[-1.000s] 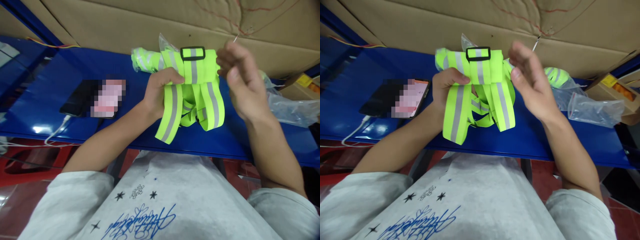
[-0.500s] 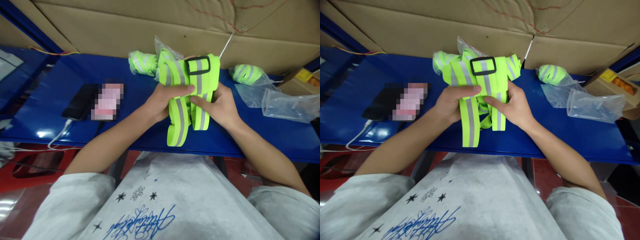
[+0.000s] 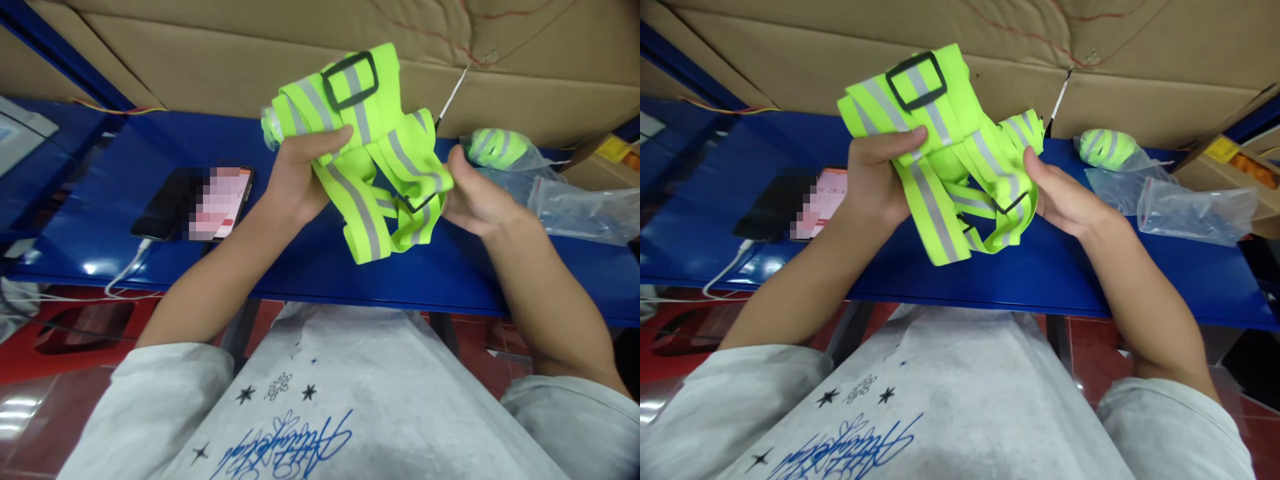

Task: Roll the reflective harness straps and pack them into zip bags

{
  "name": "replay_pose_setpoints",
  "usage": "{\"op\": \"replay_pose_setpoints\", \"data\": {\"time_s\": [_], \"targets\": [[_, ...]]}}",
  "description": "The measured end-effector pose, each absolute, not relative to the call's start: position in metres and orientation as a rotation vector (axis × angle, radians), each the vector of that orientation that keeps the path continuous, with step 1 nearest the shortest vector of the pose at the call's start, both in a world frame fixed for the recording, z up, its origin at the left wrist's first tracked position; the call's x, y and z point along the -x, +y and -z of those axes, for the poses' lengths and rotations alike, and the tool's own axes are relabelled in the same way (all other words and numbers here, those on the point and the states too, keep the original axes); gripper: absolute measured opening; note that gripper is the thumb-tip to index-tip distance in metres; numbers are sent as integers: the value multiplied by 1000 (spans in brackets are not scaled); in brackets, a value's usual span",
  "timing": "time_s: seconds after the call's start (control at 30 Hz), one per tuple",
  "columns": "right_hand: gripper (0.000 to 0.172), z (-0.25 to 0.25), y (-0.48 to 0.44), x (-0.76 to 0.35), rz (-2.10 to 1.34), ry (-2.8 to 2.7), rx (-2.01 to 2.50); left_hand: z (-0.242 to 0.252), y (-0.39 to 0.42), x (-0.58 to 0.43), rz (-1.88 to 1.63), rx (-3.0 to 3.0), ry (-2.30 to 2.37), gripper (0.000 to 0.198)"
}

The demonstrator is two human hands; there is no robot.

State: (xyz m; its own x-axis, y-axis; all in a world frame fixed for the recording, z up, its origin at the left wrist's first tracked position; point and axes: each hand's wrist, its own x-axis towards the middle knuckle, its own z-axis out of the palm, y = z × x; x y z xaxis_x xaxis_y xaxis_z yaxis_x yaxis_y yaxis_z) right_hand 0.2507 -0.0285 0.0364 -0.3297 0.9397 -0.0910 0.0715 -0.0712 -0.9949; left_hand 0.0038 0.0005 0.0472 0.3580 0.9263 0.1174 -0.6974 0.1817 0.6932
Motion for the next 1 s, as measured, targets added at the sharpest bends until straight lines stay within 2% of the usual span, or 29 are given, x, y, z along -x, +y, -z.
{"op": "replay_pose_setpoints", "data": {"time_s": [0.07,0.17,0.27,0.4,0.53,0.7,0.87,0.93,1.0], "targets": [[77,-32,-28,-251,-1578,-1483,1073,-50,2,0,-1256,-781,367,39],[66,-27,-28,-251,-1655,-1478,1043,-63,-2,3,-1255,-743,428,46],[63,-27,-29,-253,-1710,-1447,1018,-79,-11,0,-1222,-665,494,47],[38,-31,-32,-252,-1760,-1515,948,-84,-16,-1,-1245,-612,534,50],[31,-32,-32,-248,-1619,-1529,1045,-76,-9,4,-1270,-712,458,51],[35,-28,-29,-247,-1536,-1693,1041,-74,-7,2,-1349,-666,437,54],[57,-15,-23,-249,-1297,-1854,1015,-63,-4,1,-1273,-771,326,46],[62,-7,-18,-249,-1143,-1792,1047,-57,-3,3,-1219,-843,290,44],[59,-4,-18,-248,-816,-1665,1074,-54,-3,2,-1229,-891,265,46]]}}
